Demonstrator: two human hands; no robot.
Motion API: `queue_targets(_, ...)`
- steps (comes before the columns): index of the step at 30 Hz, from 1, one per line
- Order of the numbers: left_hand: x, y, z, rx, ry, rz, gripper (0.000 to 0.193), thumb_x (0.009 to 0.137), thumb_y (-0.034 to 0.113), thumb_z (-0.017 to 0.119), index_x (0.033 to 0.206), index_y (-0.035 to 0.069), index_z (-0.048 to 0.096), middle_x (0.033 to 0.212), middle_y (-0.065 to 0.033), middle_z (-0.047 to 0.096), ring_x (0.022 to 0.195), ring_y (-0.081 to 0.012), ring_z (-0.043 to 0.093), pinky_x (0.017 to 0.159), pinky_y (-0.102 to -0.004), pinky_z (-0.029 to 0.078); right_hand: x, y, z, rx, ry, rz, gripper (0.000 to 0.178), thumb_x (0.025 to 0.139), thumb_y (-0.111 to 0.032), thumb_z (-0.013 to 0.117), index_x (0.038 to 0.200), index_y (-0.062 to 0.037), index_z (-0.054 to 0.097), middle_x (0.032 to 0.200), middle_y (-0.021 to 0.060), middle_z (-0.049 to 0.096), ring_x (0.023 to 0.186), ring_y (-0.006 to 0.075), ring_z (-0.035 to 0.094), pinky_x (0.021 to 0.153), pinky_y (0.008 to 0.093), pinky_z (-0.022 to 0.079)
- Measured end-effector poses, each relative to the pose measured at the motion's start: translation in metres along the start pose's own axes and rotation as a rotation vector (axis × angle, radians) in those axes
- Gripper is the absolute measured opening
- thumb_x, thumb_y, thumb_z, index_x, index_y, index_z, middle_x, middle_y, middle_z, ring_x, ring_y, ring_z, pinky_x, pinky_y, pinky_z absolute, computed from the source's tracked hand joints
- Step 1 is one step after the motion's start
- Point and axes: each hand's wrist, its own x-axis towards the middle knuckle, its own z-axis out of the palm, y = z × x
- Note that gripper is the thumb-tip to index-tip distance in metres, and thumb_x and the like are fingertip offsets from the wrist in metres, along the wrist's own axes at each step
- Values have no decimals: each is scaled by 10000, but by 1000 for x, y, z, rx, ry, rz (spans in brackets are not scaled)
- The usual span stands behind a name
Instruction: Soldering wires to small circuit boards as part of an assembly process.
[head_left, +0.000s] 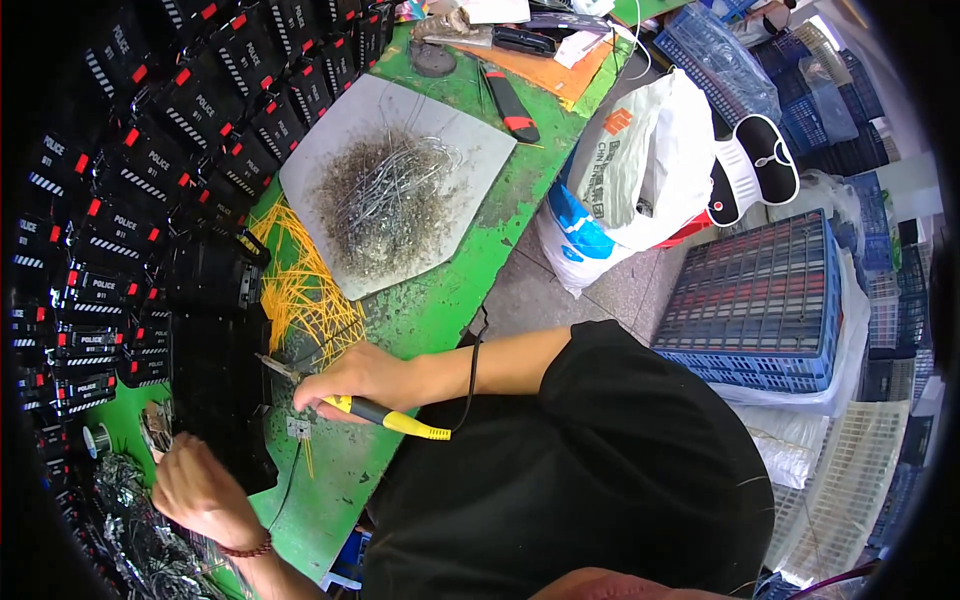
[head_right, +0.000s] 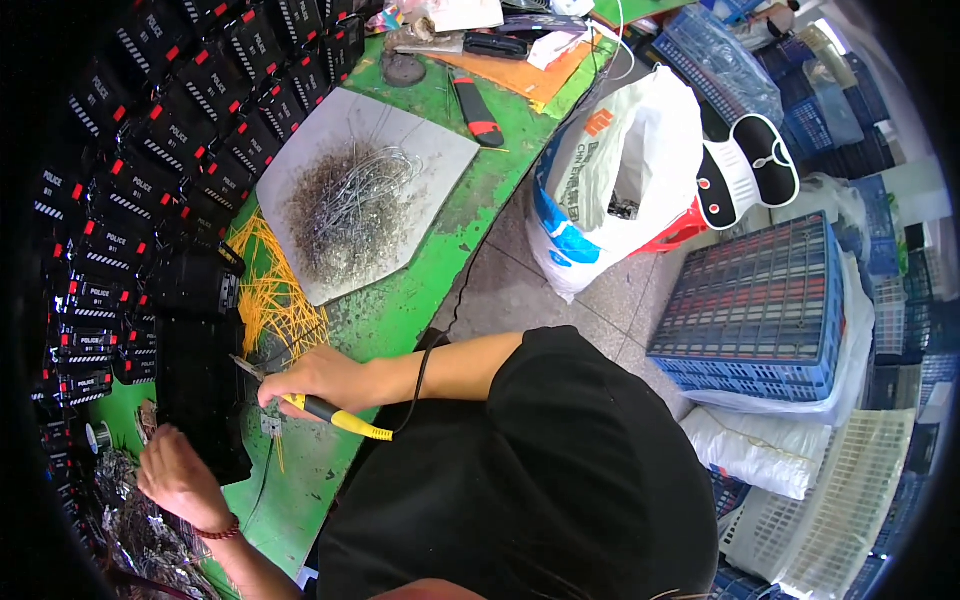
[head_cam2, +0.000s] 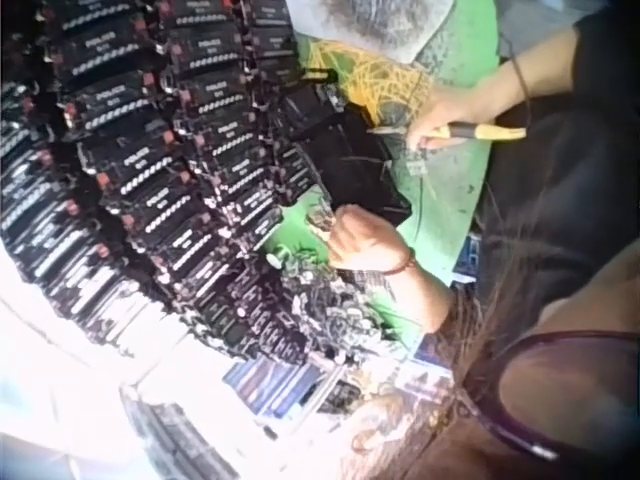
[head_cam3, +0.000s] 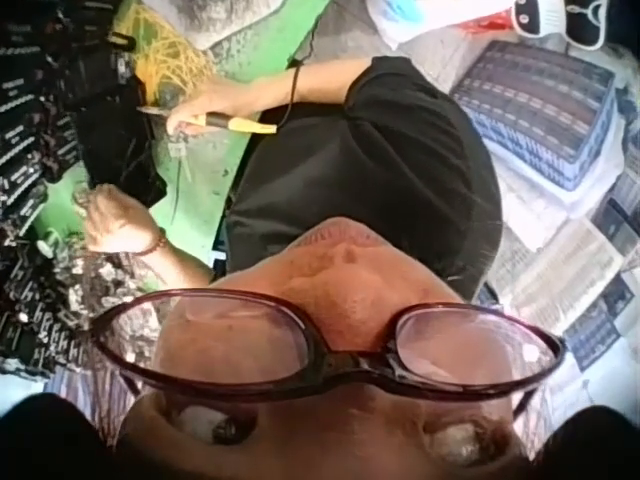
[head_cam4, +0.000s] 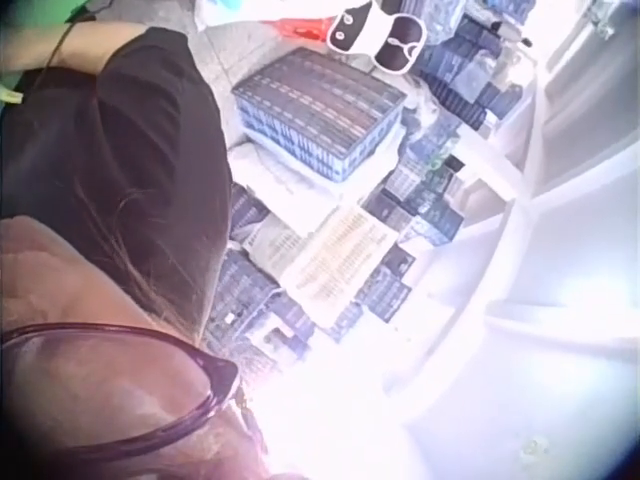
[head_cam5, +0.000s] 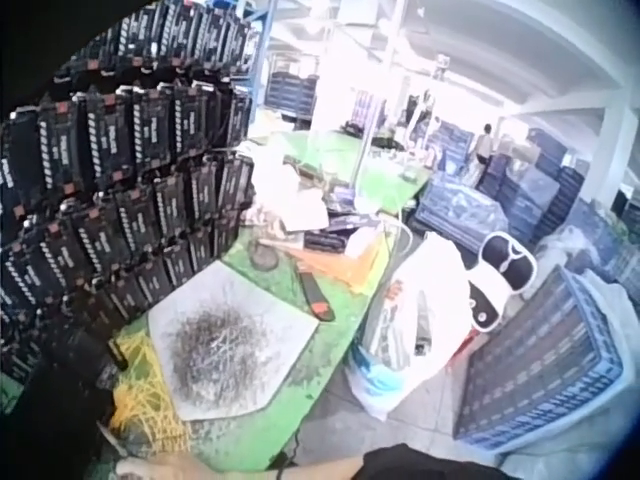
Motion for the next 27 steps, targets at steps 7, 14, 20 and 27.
queue_targets(7,-35,73,9,-531,-130,-81,68,801,13,661,841,26,608,853,-106,648,793,-294,599,745,-390,460,3,-1,-7,-49,-1,-17,215,820,-84,680,1019,-143,621,716,24,644,565,235,626,479,341,465)
queue_targets(14,-66,79,30,-601,-137,-361,57,813,77,695,816,66,639,753,-98,644,683,-307,595,634,-403,466,5,0,-1,-63,1,-32,193,832,-98,676,1014,-146,636,700,4,637,556,199,626,484,308,472)
queue_targets(20,-44,74,50,-682,12,-357,107,757,75,720,855,83,677,818,-95,686,710,-294,637,664,-378,481,-5,-3,-9,227,-167,228,312,806,91,689,1100,-11,660,928,74,684,838,148,658,787,281,533)
queue_targets(27,-60,66,21,-842,51,-357,122,711,33,731,807,54,659,804,-57,655,765,-248,627,722,-372,456,6,3,-7,9,-150,55,268,856,64,631,1114,-3,605,943,138,710,876,198,698,780,316,555)
